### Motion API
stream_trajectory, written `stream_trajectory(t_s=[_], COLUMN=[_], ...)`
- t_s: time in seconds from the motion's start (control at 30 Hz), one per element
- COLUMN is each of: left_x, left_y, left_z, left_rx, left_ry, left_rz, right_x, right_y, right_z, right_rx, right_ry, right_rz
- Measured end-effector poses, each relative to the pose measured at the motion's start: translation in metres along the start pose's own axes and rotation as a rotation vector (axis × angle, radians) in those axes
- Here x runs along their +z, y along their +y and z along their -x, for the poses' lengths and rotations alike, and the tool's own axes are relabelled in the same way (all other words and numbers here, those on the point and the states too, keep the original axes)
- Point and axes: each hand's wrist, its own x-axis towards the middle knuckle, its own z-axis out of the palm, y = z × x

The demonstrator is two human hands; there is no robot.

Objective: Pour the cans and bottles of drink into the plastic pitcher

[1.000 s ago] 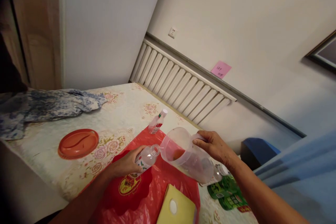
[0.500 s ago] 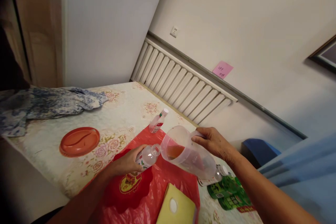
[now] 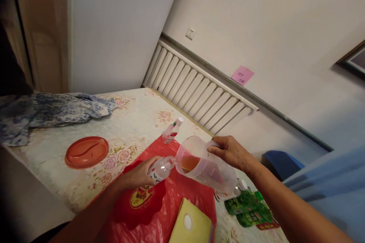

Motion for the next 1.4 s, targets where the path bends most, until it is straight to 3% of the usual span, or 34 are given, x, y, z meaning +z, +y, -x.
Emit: stream_trajectory(t_s=[1.4], left_x=[0.001], left_y=[-0.010], left_z=[-0.006], left_rx=[0.047], left_ry=[-0.003], left_rz=[-0.071], right_x=[-0.004], right_y=[-0.007], right_z=[-0.003], right_rx=[-0.019], right_ry=[-0.098], right_rz=[0.197])
